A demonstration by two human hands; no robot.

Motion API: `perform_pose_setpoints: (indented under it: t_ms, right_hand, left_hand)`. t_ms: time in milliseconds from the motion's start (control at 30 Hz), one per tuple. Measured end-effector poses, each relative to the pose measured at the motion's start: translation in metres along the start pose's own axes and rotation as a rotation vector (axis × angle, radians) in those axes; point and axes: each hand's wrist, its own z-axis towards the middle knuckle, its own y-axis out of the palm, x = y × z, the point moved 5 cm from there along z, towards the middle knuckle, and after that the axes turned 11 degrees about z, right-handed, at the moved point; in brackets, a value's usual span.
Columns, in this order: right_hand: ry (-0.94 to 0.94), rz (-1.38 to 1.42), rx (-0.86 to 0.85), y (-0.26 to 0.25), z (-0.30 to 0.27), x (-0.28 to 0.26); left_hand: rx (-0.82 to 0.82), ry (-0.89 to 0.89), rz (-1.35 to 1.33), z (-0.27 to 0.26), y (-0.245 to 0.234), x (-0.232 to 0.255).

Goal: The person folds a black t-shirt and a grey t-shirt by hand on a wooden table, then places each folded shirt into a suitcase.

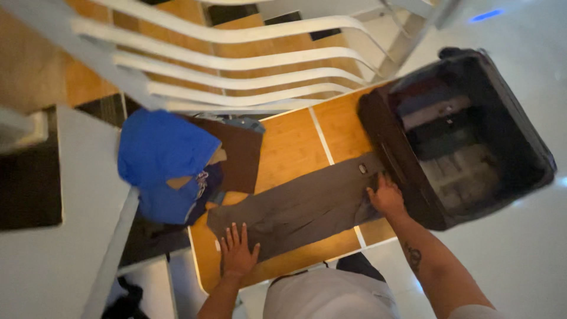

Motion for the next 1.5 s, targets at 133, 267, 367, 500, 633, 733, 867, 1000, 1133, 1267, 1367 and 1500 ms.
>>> perform_pose_setpoints:
  t_ms: [133, 267, 367, 500, 633, 733, 867, 1000, 1133, 1267, 1367, 1500]
  right_hand:
    - [0.134, 0.054, -0.031, -0.001, 0.018, 0.008]
    - [0.131, 0.079, -0.006, 0.003, 0.019, 0.011]
    - [0.126, 0.018, -0.041, 0.006, 0.015, 0.010]
    - [0.124, 0.035, -0.142, 0.002, 0.002, 0.015]
    - [-0.029, 0.125, -0.113, -0.002, -0.012, 0.023]
    - [-0.013, 0.185, -0.145, 0.007, -0.022, 0.040]
    - [0.044, 0.251, -0.136, 0.015, -0.043, 0.058]
    - [0.128, 0.139, -0.210, 0.014, -0.057, 0.067]
    - [0.192, 0.066, -0.224, 0.018, -0.062, 0.070]
    - [0.255, 0.115, -0.131, 0.036, -0.060, 0.085]
    - [0.313, -0.012, -0.089, 0.051, -0.051, 0.091]
    - [0.265, 0.082, 0.035, 0.031, -0.063, 0.074]
  left_hand:
    - [-0.117, -0.096, -0.029, -0.012, 0.002, 0.009]
    - [-0.220, -0.259, -0.035, -0.024, -0.011, 0.033]
    - [-0.170, -0.290, -0.103, -0.019, -0.024, 0.070]
    - [-0.081, -0.185, -0.159, 0.005, -0.042, 0.139]
    - [0.007, 0.027, -0.231, 0.056, -0.064, 0.215]
    - [0.048, 0.218, -0.246, 0.097, -0.083, 0.270]
    - [0.157, 0.501, -0.226, 0.147, -0.105, 0.334]
    - [0.153, 0.607, -0.229, 0.192, -0.125, 0.382]
    - [0.114, 0.601, -0.260, 0.227, -0.139, 0.413]
    - [0.024, 0.621, -0.119, 0.261, -0.125, 0.436]
    - [0.163, 0.774, -0.201, 0.279, -0.117, 0.450]
    - [0.094, 0.838, -0.294, 0.286, -0.098, 0.451]
